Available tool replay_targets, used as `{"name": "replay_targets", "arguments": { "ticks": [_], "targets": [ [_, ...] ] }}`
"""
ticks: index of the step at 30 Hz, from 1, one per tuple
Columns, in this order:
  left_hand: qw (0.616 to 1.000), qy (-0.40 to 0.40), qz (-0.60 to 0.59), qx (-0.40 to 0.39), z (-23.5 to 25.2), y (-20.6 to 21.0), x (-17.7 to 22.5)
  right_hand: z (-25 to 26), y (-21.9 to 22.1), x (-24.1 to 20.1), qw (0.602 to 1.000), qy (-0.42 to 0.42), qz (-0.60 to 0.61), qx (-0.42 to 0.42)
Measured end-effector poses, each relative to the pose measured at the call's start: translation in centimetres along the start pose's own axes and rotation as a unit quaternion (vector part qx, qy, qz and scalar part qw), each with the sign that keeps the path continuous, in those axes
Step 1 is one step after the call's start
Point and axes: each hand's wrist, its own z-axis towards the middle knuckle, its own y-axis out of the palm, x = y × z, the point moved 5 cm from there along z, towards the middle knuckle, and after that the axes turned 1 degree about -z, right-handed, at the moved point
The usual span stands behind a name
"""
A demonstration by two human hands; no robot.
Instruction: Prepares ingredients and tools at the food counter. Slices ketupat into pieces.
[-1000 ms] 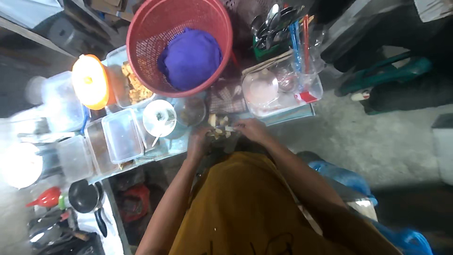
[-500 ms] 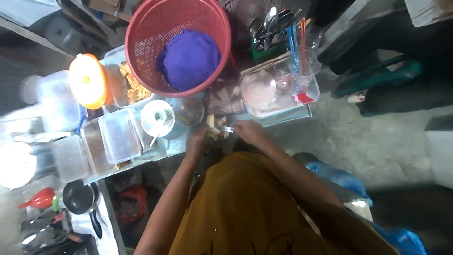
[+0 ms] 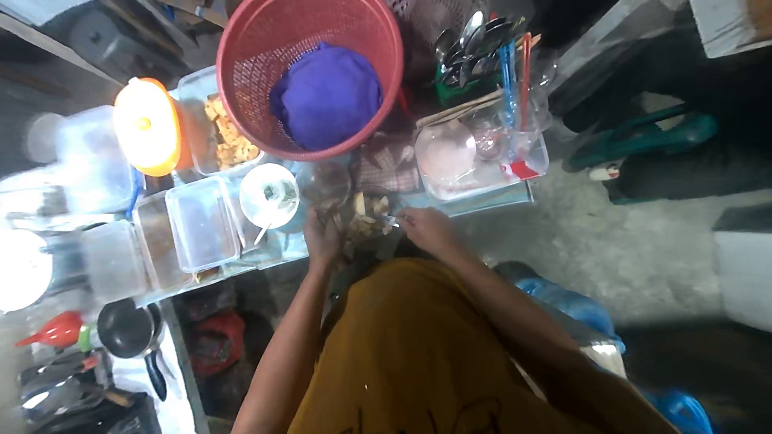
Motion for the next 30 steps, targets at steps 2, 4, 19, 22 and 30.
{"name": "replay_targets", "arguments": {
  "ticks": [2,4,19,22,30],
  "targets": [
    [0.999,-0.015,-0.04,0.029,0.1,-0.2,0.4,0.0,0.1,-0.1,1.0,0.001,-0.004,0.006],
    [0.996,-0.024,-0.068,0.048,0.3,-0.5,0.7,0.1,0.1,-0.2,1.0,0.005,-0.007,0.011],
    [0.958,-0.046,-0.244,0.147,-1.8,-5.3,1.4,0.9,-0.1,-1.1,0.999,-0.022,-0.036,0.025],
    [0.937,-0.086,-0.277,0.193,-2.3,-5.9,0.5,1.0,-0.2,-1.2,0.998,-0.024,-0.051,0.027],
    [0.922,-0.205,-0.274,0.181,-2.3,-6.3,-1.0,0.4,-1.1,-2.7,0.994,-0.031,-0.1,0.031]
  ]
}}
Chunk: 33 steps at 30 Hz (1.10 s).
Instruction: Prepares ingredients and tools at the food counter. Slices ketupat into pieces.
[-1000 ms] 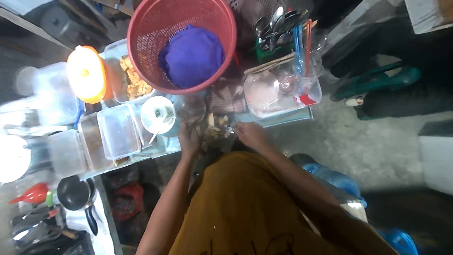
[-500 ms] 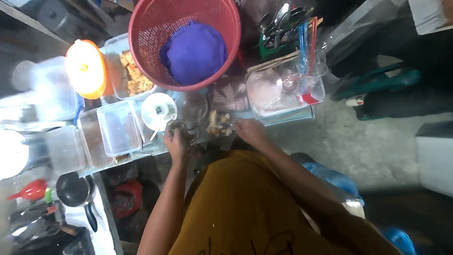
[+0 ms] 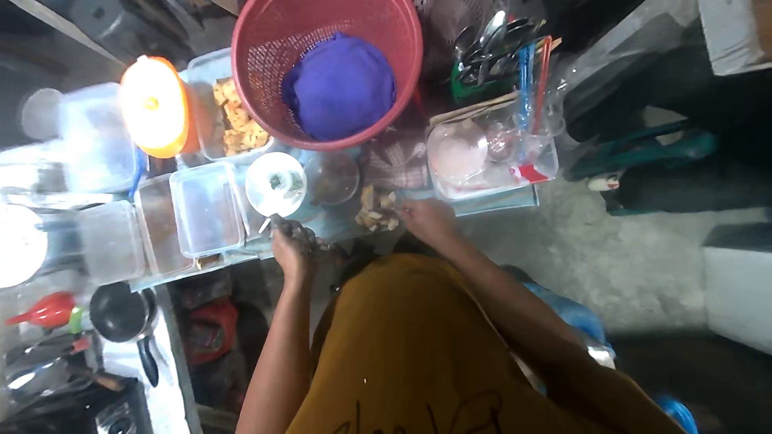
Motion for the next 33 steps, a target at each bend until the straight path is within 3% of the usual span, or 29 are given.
{"name": "replay_targets", "arguments": {
  "ticks": [6,12,22,29,33],
  "targets": [
    [0.984,0.043,0.148,-0.087,1.7,-0.2,-1.8,0.0,-0.1,-0.8,0.999,-0.018,-0.039,0.01],
    [0.973,0.02,0.226,-0.052,2.8,0.0,-3.1,0.8,-0.3,-1.2,0.999,-0.023,-0.033,-0.01],
    [0.971,0.011,0.227,-0.07,3.8,1.1,-3.4,2.9,1.2,1.3,0.989,0.006,0.119,-0.087],
    [0.962,0.001,0.264,-0.072,4.3,1.4,-3.1,1.7,0.8,0.2,0.997,0.024,0.045,-0.06],
    [0.959,0.009,0.268,-0.088,4.6,1.5,-3.3,1.9,1.2,0.5,0.993,0.031,0.076,-0.082]
  ]
}}
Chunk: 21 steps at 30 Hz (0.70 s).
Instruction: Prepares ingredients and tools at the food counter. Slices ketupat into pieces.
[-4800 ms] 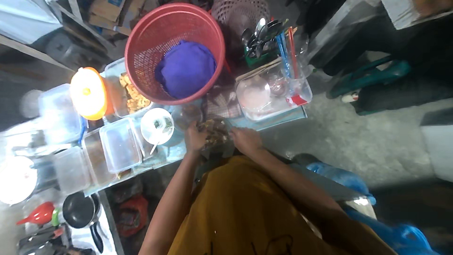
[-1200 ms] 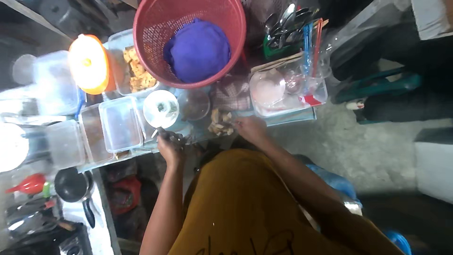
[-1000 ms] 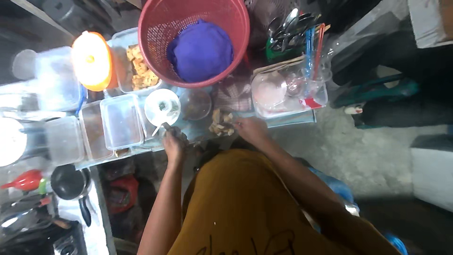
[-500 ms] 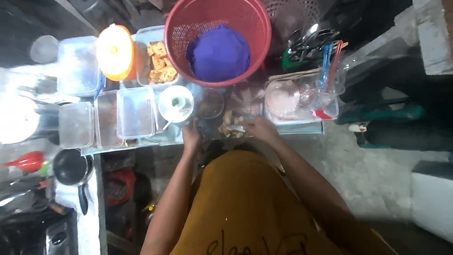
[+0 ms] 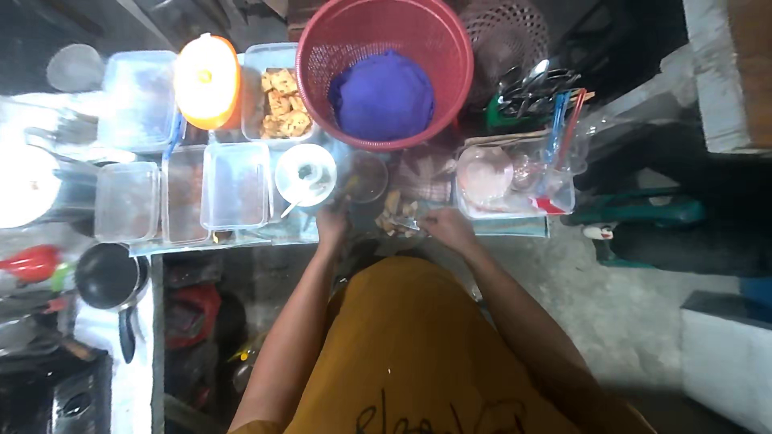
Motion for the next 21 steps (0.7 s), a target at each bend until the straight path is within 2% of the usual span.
{"name": "replay_targets", "arguments": {
  "ticks": [8,14,18,21],
  "targets": [
    [0.999,-0.023,-0.024,0.005,0.0,-0.1,0.1,0.4,0.8,1.2,0.995,-0.002,0.093,-0.032],
    [0.988,-0.027,-0.152,-0.009,-1.5,-1.0,-0.1,0.3,1.1,1.5,0.992,0.003,0.125,-0.031],
    [0.987,-0.034,-0.158,-0.011,-3.0,-1.9,-1.1,-1.1,0.3,0.9,0.999,-0.011,0.044,0.025],
    [0.992,-0.002,-0.123,-0.021,-3.8,-2.4,-1.7,-2.5,0.3,-0.3,0.998,-0.009,-0.036,0.052]
  ]
}}
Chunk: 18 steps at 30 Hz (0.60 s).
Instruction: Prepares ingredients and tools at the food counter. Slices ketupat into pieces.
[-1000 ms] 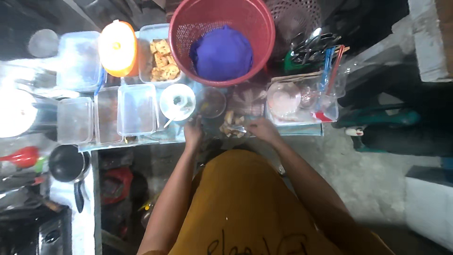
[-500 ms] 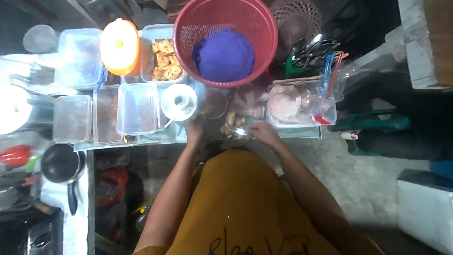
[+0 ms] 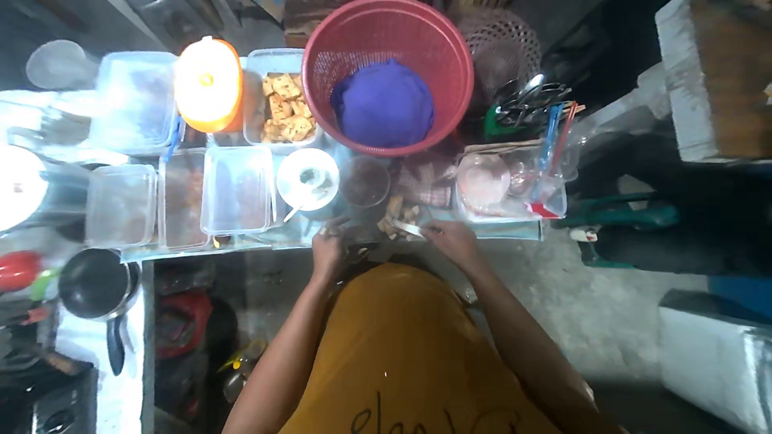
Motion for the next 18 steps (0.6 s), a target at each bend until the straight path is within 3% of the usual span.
{"name": "replay_targets", "arguments": {
  "ticks": [3,18],
  "targets": [
    [0.999,0.024,0.015,-0.026,-0.5,0.3,-0.2,-1.2,0.4,-1.2,0.999,0.006,-0.05,0.017],
    [0.995,-0.068,0.024,-0.075,-1.4,2.6,-2.3,-3.1,1.8,-3.0,0.987,-0.002,-0.118,0.11]
  ]
}}
